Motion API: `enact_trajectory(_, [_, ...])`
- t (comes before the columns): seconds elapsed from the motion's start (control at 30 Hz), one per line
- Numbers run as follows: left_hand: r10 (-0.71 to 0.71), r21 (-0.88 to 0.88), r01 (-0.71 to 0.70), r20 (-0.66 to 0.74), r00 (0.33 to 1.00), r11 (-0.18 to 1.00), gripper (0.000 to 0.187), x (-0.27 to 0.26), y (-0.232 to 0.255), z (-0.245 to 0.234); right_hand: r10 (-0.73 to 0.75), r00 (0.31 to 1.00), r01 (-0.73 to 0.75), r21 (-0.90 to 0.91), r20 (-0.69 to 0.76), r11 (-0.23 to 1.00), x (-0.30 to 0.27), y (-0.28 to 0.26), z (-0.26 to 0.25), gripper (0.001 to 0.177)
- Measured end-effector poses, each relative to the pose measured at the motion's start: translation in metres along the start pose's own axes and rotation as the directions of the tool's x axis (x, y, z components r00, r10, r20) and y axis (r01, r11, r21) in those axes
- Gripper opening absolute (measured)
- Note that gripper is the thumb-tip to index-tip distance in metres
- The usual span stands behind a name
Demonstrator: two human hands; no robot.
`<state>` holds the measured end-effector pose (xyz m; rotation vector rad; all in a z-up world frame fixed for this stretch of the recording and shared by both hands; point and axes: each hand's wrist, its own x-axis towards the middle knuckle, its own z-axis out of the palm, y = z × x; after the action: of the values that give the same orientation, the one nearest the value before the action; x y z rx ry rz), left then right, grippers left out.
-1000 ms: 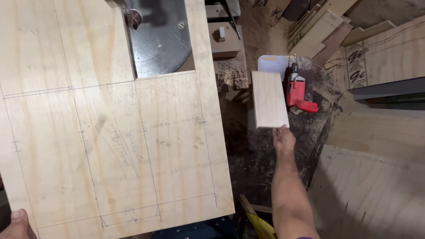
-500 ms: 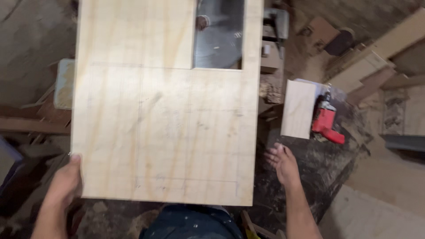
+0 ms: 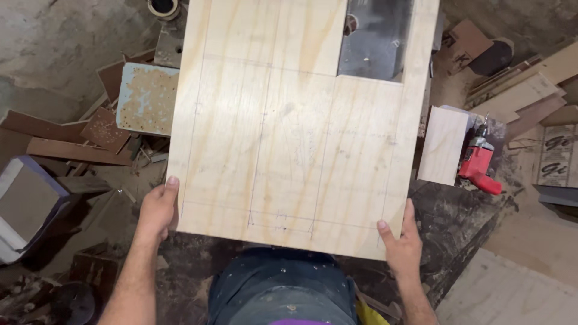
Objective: The person uses a scroll saw to cut a rectangular piece of wood following marked pencil lines. The person guides the wood through the blade by hand and removes small offcuts.
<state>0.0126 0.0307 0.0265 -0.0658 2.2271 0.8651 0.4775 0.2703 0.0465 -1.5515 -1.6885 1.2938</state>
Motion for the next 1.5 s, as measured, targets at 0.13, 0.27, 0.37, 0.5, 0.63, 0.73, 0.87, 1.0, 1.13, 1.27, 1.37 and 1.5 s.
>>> enact_trajectory(0.13, [0.142, 0.003, -0.144, 0.118, 0.983, 0.990, 0.052, 0.008, 0.018, -0.008, 0.019, 1.000, -0.017, 0.113, -0.017, 0.993, 0.006, -0.008, 0.009, 0.079])
enact_trajectory(0.27, [0.366, 0.012, -0.376, 0.204, 0.908, 0.926, 0.051, 0.021, 0.026, -0.008, -0.031, 0.999, 0.035, 0.135, -0.029, 0.990, 0.018, -0.018, 0.015, 0.075])
enact_trajectory(0.37, [0.378, 0.097, -0.396, 0.163, 0.911, 0.913, 0.051, 0.028, 0.042, -0.003, -0.025, 0.999, 0.029, 0.189, -0.024, 0.982, 0.026, -0.024, 0.014, 0.076])
enact_trajectory(0.5, [0.363, 0.184, -0.375, 0.096, 0.927, 0.909, 0.051, 0.032, 0.057, 0.005, -0.076, 0.997, 0.076, 0.089, -0.004, 0.993, 0.046, -0.032, 0.018, 0.071])
enact_trajectory(0.63, [0.418, 0.027, -0.423, 0.101, 0.903, 0.906, 0.050, 0.039, 0.071, 0.013, -0.060, 0.998, 0.061, 0.086, -0.020, 0.994, 0.055, -0.038, 0.016, 0.071])
enact_trajectory(0.73, [0.429, 0.065, -0.435, 0.094, 0.899, 0.898, 0.050, 0.043, 0.074, 0.013, -0.016, 1.000, 0.019, 0.119, -0.020, 0.993, 0.063, -0.041, 0.018, 0.073])
enact_trajectory(0.87, [0.416, 0.039, -0.421, 0.092, 0.905, 0.906, 0.050, 0.046, 0.079, 0.016, -0.079, 0.997, 0.077, 0.184, 0.005, 0.980, 0.071, -0.040, 0.018, 0.073])
enact_trajectory(1.0, [0.398, 0.047, -0.403, 0.090, 0.913, 0.914, 0.049, 0.045, 0.086, 0.018, -0.098, 0.995, 0.096, 0.173, 0.003, 0.980, 0.080, -0.037, 0.016, 0.073])
enact_trajectory(1.13, [0.390, 0.039, -0.395, 0.096, 0.916, 0.918, 0.051, 0.042, 0.092, 0.020, -0.088, 0.996, 0.081, 0.208, 0.027, 0.975, 0.085, -0.040, 0.014, 0.073])
enact_trajectory(1.27, [0.356, 0.060, -0.363, 0.106, 0.928, 0.930, 0.052, 0.039, 0.098, 0.022, -0.068, 0.997, 0.061, 0.213, 0.028, 0.975, 0.089, -0.046, 0.014, 0.074])
enact_trajectory(1.37, [0.342, 0.041, -0.349, 0.118, 0.932, 0.936, 0.052, 0.038, 0.097, 0.023, -0.042, 0.999, 0.034, 0.205, 0.033, 0.978, 0.090, -0.048, 0.011, 0.075])
enact_trajectory(1.5, [0.346, 0.006, -0.350, 0.124, 0.930, 0.937, 0.052, 0.039, 0.095, 0.024, -0.040, 0.998, 0.031, 0.210, 0.038, 0.977, 0.093, -0.047, 0.010, 0.076])
